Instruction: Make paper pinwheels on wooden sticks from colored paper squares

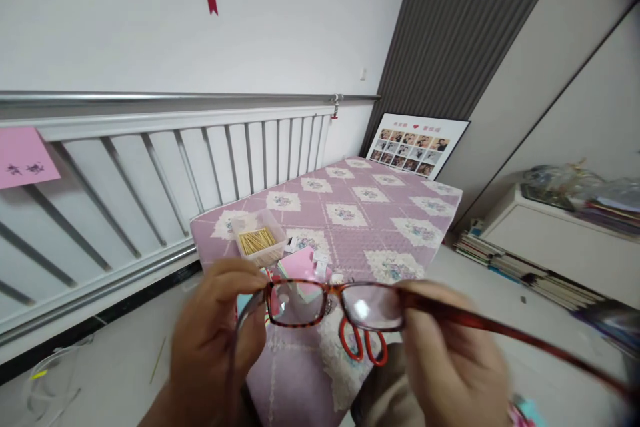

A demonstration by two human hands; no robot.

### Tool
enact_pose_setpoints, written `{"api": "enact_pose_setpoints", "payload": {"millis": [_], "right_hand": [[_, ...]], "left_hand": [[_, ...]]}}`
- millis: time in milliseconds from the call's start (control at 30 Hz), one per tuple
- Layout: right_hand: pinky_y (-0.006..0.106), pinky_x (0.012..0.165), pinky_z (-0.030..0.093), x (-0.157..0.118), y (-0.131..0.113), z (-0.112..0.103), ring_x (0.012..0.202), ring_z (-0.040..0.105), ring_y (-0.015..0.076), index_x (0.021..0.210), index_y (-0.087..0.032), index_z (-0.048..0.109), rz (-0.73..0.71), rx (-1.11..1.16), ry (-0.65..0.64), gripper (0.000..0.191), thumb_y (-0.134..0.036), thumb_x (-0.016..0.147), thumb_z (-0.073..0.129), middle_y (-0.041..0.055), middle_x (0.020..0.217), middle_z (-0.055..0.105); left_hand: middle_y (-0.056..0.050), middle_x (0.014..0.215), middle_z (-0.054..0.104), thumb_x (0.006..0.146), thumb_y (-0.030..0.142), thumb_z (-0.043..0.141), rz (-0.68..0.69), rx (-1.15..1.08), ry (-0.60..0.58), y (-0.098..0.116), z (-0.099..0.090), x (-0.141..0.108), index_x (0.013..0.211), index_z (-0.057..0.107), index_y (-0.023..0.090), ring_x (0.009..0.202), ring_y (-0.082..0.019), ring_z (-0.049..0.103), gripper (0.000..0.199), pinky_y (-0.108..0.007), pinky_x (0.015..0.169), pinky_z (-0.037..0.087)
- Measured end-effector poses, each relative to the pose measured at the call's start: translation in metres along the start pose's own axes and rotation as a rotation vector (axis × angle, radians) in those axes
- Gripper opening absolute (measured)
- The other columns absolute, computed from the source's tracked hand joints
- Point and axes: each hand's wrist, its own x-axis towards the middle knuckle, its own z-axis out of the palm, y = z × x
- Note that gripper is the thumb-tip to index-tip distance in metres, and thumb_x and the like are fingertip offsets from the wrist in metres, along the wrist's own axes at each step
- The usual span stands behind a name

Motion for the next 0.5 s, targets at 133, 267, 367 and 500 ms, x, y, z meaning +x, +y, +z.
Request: {"api": "enact_pose_setpoints", "payload": {"millis": [133, 267, 367, 500], "right_hand": [[0.024, 0.059, 0.047, -0.024, 0.062, 0.022, 0.064, 0.055, 0.0151, 0.073, -0.022, 0.056, 0.282, 0.102, -0.245, 0.026, -0.046, 0.083, 0.060, -0.0003, 0.069, 0.058], [0.021, 0.046, 0.034, -0.081, 0.133, 0.033, 0.048, 0.036, 0.0102, 0.062, -0.022, 0.042, 0.626, 0.155, -0.498, 0.047, -0.065, 0.075, 0.057, -0.0072, 0.053, 0.037], [0.022, 0.046, 0.031, -0.114, 0.169, 0.034, 0.047, 0.034, 0.0107, 0.063, -0.022, 0.042, 0.756, 0.105, -0.598, 0.049, -0.069, 0.077, 0.048, -0.0069, 0.052, 0.036], [0.026, 0.056, 0.037, -0.129, 0.193, 0.035, 0.057, 0.043, 0.0150, 0.059, -0.022, 0.041, 0.676, -0.084, -0.679, 0.042, -0.059, 0.078, 0.048, -0.0035, 0.055, 0.040]], "left_hand": [[0.000, 0.072, 0.060, 0.076, 0.010, 0.053, -0.384, -0.008, -0.281, -0.060, 0.011, -0.076, 0.080, 0.061, 0.019, 0.067, -0.014, 0.057, 0.013, -0.024, 0.063, 0.047], [0.001, 0.068, 0.057, 0.074, 0.024, 0.053, -0.939, -0.096, -0.461, -0.109, 0.017, -0.166, 0.070, 0.055, 0.019, 0.067, -0.015, 0.056, 0.007, -0.026, 0.066, 0.046], [0.004, 0.062, 0.049, 0.073, 0.028, 0.051, -1.178, -0.136, -0.546, -0.131, 0.016, -0.211, 0.074, 0.050, 0.020, 0.058, -0.014, 0.049, 0.008, -0.025, 0.057, 0.042], [0.005, 0.065, 0.050, 0.068, 0.024, 0.054, -1.252, -0.072, -0.631, -0.146, 0.013, -0.241, 0.089, 0.052, 0.019, 0.062, -0.014, 0.050, 0.022, -0.026, 0.063, 0.041]]}}
